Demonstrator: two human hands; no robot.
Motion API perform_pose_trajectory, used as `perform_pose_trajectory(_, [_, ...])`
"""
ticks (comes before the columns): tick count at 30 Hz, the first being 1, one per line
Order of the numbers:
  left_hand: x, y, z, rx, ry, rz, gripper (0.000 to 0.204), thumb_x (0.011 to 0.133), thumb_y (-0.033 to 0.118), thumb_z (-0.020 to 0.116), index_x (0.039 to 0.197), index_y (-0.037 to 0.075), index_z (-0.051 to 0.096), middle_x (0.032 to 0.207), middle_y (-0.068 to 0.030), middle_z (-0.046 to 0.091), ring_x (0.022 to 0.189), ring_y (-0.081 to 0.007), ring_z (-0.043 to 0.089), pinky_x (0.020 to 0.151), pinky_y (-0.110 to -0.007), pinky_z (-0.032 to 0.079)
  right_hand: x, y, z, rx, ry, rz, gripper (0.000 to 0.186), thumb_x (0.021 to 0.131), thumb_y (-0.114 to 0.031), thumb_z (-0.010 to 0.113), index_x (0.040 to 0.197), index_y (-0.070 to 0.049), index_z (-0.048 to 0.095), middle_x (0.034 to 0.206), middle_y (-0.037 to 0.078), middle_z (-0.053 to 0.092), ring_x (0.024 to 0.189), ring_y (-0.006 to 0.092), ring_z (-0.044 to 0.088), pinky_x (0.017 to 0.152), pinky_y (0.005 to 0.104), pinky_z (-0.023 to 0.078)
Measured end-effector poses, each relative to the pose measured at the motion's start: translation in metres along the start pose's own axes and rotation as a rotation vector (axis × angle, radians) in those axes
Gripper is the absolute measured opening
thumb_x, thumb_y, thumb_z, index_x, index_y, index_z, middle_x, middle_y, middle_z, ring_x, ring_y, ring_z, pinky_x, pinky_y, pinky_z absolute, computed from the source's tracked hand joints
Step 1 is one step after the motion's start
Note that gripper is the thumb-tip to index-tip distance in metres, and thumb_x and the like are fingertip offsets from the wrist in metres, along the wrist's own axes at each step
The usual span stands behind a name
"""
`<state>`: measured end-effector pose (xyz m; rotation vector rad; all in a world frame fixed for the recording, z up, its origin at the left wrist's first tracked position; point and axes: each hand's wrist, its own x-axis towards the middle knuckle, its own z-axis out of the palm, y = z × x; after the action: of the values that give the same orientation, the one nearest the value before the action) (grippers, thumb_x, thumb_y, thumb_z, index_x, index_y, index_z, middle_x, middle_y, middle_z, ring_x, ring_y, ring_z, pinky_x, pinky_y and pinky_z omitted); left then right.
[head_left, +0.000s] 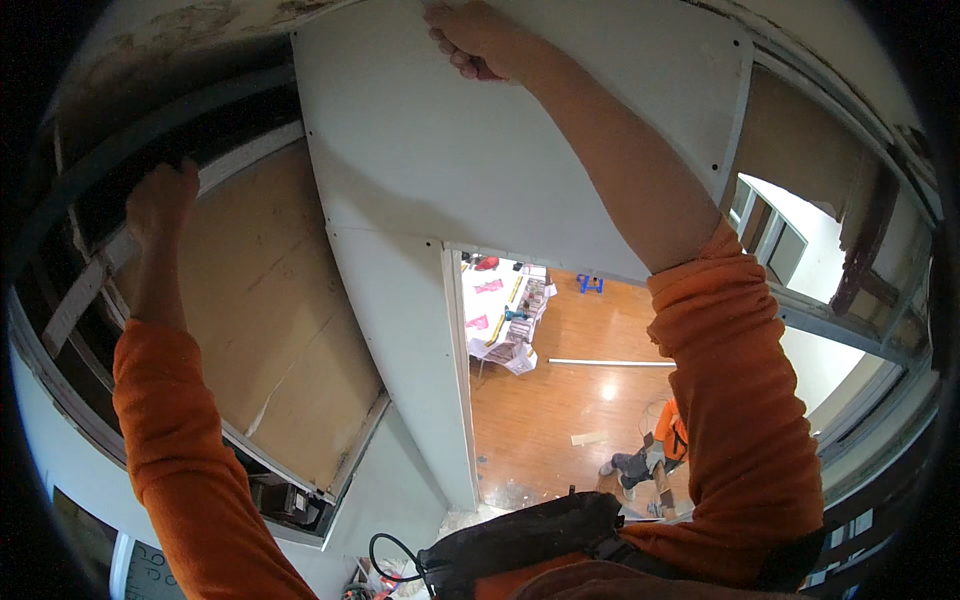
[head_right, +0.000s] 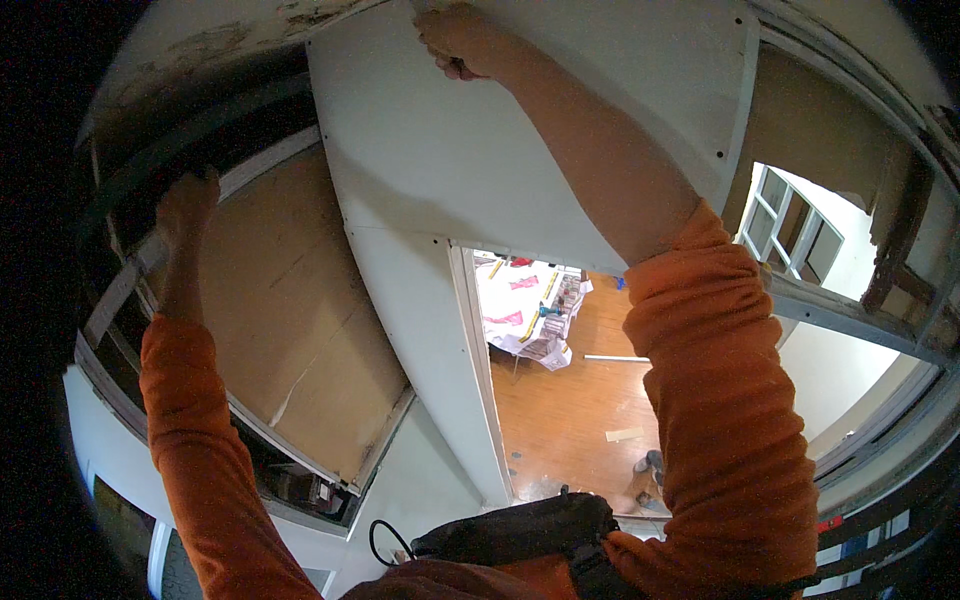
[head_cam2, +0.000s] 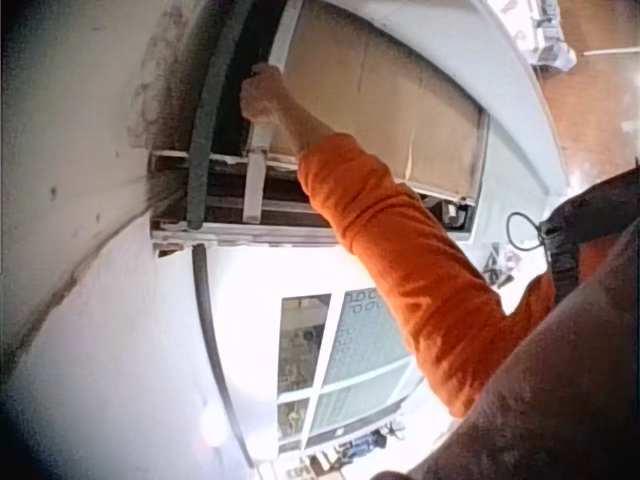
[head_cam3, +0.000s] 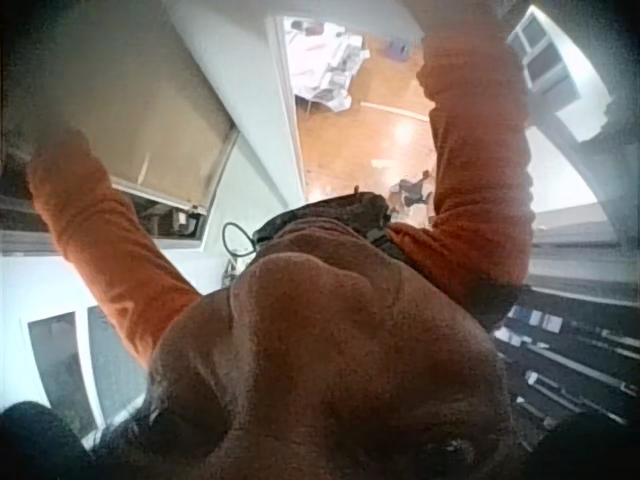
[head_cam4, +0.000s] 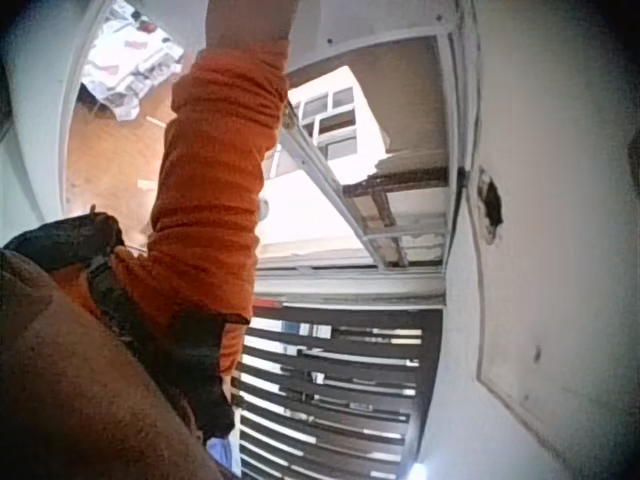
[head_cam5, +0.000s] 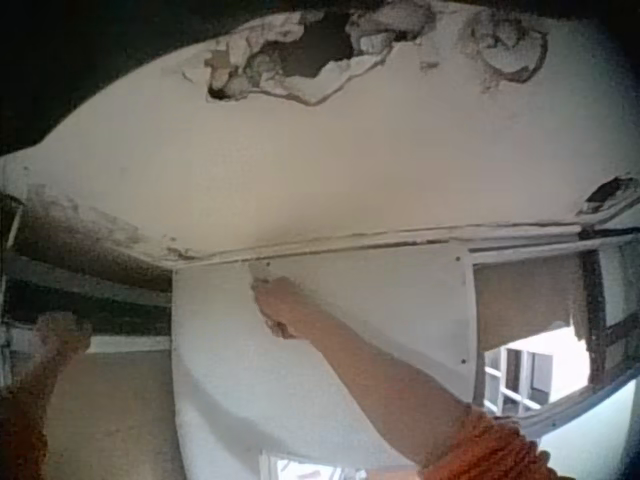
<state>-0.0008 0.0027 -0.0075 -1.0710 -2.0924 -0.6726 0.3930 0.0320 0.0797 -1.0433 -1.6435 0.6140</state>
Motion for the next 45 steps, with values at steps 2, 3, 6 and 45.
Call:
perform_pose_trajectory(2, [0.001,0.003,-0.004,0.014,-0.043,-0.016,0.06,0.098,0.053,0.04,0.106,0.004,0.075,0.111,-0.0218,0.072,0.104,-0.0376,0.07,0.089,-0.05,0.056,0.005,0.001,-0.002,0.061,0.031,0.019,0.031,0.103,-0.027,0.049,0.078,-0.009,0.052,0.065,0.002,0.048,0.052,0.0144,0.044,0.044,0.034,0.037])
perform_pose_trajectory(3, [0.001,0.005,-0.005,0.02,-0.054,-0.016,0.06,0.098,0.053,0.041,0.108,0.004,0.075,0.112,-0.0215,0.071,0.104,-0.0372,0.07,0.089,-0.049,0.056,0.007,0.002,-0.004,0.093,0.047,0.03,0.03,0.103,-0.026,0.049,0.079,-0.009,0.052,0.066,0.002,0.048,0.052,0.0143,0.044,0.044,0.0344,0.036])
perform_pose_trajectory(6, [0.002,0.006,-0.002,0.021,-0.031,-0.006,0.06,0.098,0.054,0.042,0.11,0.004,0.074,0.112,-0.021,0.071,0.103,-0.0366,0.071,0.086,-0.049,0.057,0.01,0.005,-0.011,0.034,-0.002,-0.055,0.027,0.104,-0.024,0.048,0.085,-0.007,0.056,0.067,0.003,0.05,0.052,0.0148,0.045,0.043,0.0356,0.037])
perform_pose_trajectory(45, [0.019,-0.003,0.026,0.116,0.074,0.046,0.062,0.1,0.055,0.044,0.1,0.001,0.074,0.099,-0.0183,0.074,0.09,-0.0354,0.073,0.079,-0.047,0.059,-0.158,0.017,-0.247,0.265,0.32,0.067,0.033,0.099,-0.046,0.06,0.086,-0.015,0.063,0.067,-0.004,0.054,0.052,0.0098,0.047,0.046,0.0259,0.038])
